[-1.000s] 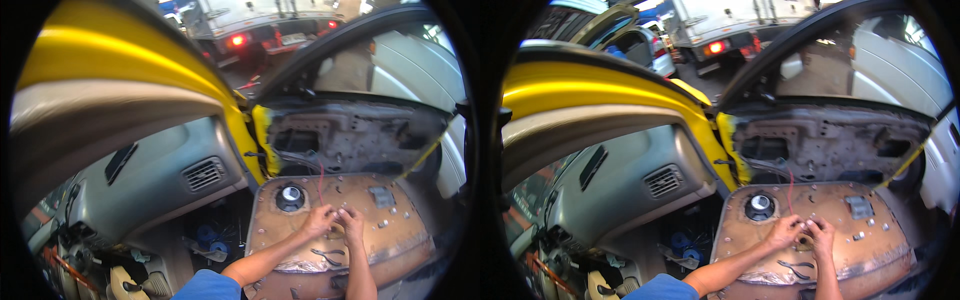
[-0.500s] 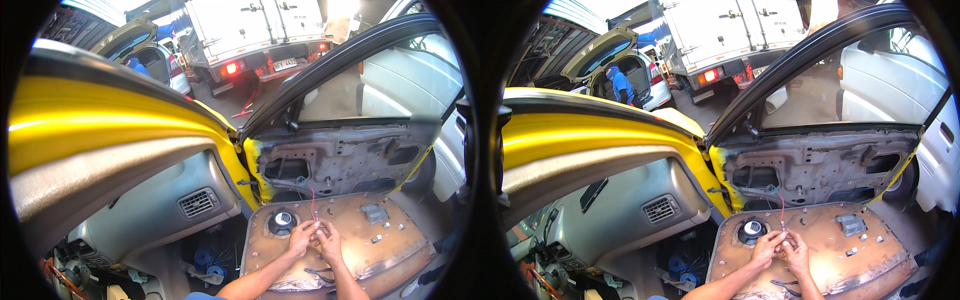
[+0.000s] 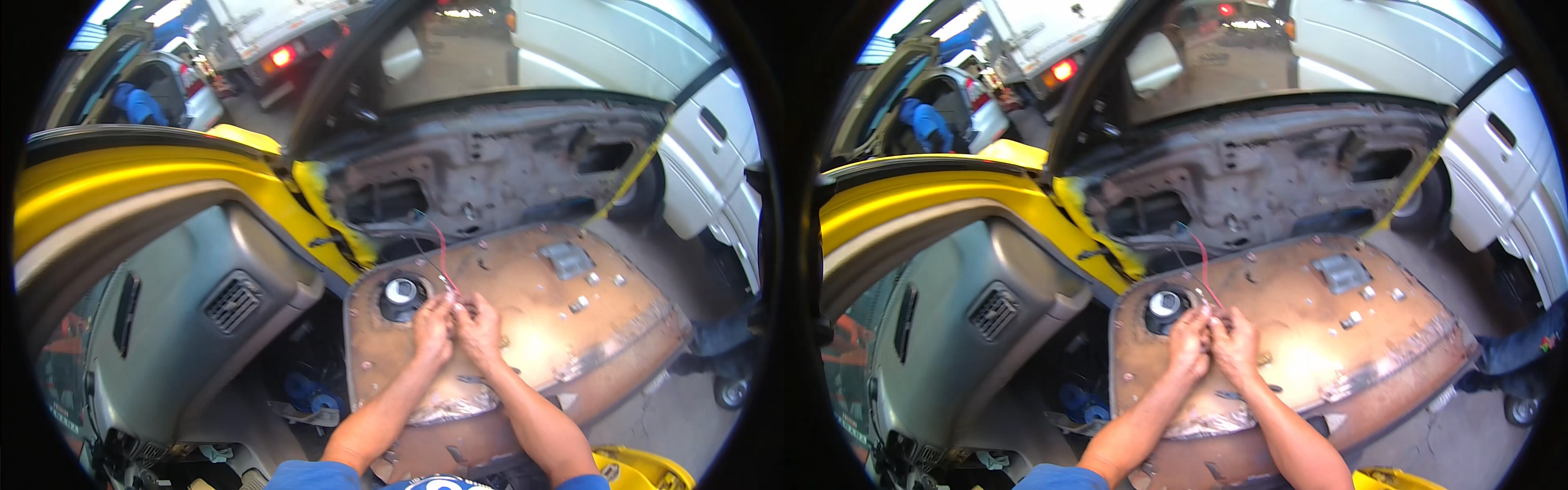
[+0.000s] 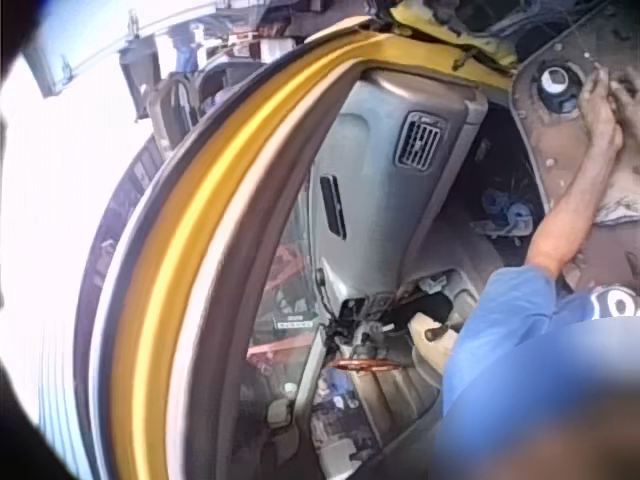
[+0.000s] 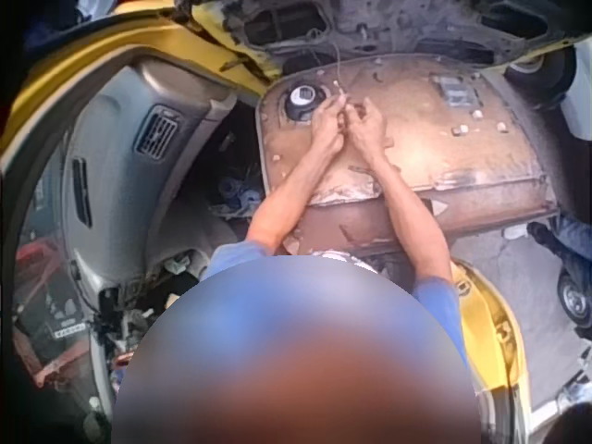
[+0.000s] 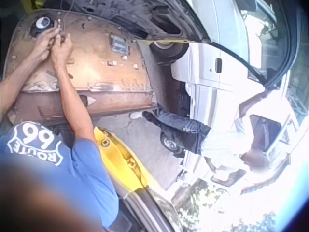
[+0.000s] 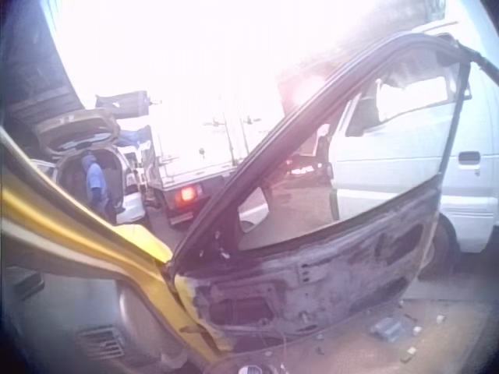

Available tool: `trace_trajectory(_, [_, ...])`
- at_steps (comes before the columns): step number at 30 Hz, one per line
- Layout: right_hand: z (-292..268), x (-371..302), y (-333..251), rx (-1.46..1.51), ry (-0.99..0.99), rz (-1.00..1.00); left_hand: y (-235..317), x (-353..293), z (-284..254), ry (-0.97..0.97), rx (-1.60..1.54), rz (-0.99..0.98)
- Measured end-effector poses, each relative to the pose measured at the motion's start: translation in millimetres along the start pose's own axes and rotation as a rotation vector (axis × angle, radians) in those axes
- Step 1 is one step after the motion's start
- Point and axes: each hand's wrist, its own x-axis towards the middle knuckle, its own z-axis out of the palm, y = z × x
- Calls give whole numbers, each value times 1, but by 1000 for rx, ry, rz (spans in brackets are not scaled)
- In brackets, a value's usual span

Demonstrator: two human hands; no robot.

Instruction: The person installs a car audio speaker by connecting wires to a terminal, securing the connection with a crimp connector, and tucking the wiring into the door panel. A second person assists by handing over connectors and tools.

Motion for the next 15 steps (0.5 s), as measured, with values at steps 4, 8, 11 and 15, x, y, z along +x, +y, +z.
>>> trace_trajectory(4, [-1,-8,0,7,-22,44,2,-4,-4,-51,-12,-16])
trace_trajectory(8, [-2,-10,-7,-94,-22,27,4,-5,-1,-26,-8,0])
trace_trajectory(11, [-2,-10,-10,-124,-14,9,3,-5,-1,-27,0,17])
trace_trajectory(15, [-3,-13,-10,-161,-13,-34,1,-5,-1,-23,5,51])
